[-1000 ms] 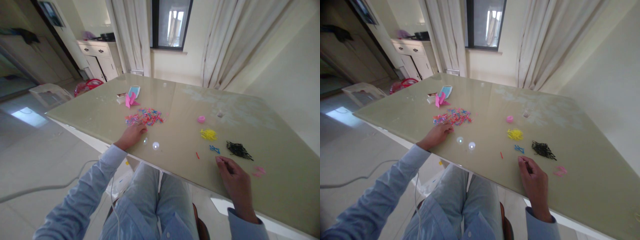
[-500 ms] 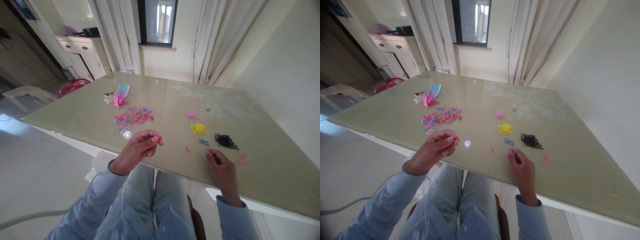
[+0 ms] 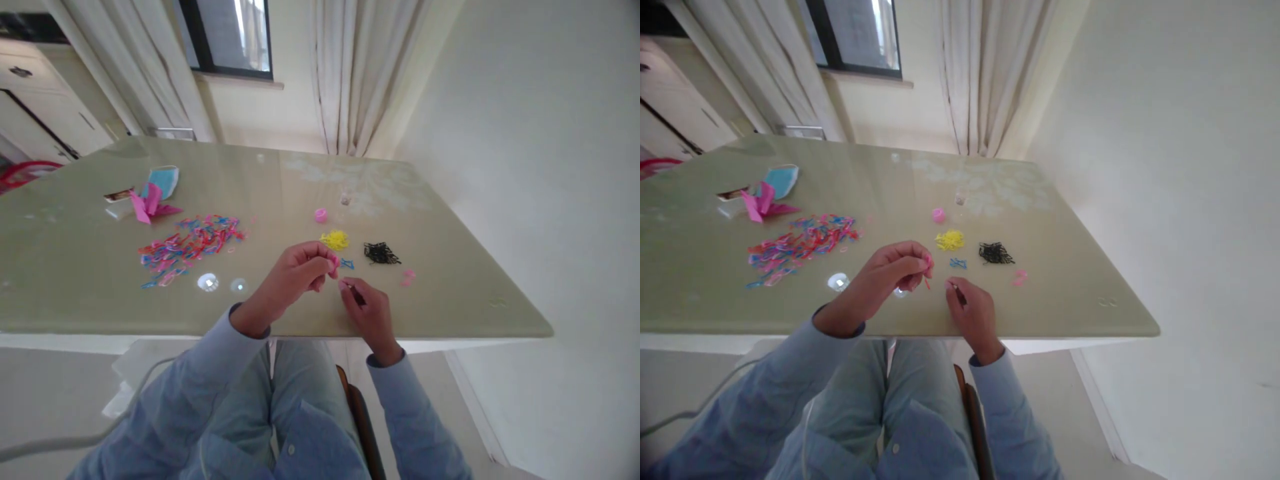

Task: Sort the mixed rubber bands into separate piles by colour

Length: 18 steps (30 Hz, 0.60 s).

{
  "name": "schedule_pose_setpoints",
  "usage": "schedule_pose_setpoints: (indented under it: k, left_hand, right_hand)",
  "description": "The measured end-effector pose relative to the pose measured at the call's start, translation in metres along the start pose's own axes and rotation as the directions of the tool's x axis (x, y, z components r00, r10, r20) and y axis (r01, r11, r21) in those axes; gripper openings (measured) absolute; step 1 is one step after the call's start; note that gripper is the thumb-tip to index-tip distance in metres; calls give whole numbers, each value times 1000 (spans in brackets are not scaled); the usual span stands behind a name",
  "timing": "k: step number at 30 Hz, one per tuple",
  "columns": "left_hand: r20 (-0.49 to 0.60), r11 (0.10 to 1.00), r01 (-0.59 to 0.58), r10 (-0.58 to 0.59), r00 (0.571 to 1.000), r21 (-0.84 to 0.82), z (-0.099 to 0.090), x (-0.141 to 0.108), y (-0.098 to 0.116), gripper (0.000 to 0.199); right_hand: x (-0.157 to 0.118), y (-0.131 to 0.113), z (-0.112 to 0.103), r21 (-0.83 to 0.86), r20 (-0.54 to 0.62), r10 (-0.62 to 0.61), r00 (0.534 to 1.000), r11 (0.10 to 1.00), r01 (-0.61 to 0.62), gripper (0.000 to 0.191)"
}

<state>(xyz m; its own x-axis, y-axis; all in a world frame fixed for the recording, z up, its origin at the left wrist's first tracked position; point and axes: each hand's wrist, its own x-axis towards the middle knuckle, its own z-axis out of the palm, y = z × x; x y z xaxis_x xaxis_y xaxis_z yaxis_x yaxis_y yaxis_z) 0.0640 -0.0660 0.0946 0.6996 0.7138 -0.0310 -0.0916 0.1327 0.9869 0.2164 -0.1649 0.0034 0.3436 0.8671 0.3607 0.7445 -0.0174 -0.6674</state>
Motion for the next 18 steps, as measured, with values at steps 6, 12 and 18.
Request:
schedule_pose_setpoints:
  k: [6, 12, 18]
  left_hand:
    - [258, 780, -322, 211, 943, 537, 60, 72, -20, 15]
    - [445, 487, -453, 141, 884, 746, 97, 120, -45, 22]
    - [527, 254, -520, 47, 849, 816, 110, 134, -62, 29]
  right_hand:
    - [-10, -4, -1, 79, 101, -248, 964, 967, 241, 24]
    - [-14, 0, 3, -14, 155, -254, 955, 966, 259, 26]
    - [-14, 2, 6, -38, 129, -225, 966, 972, 232, 23]
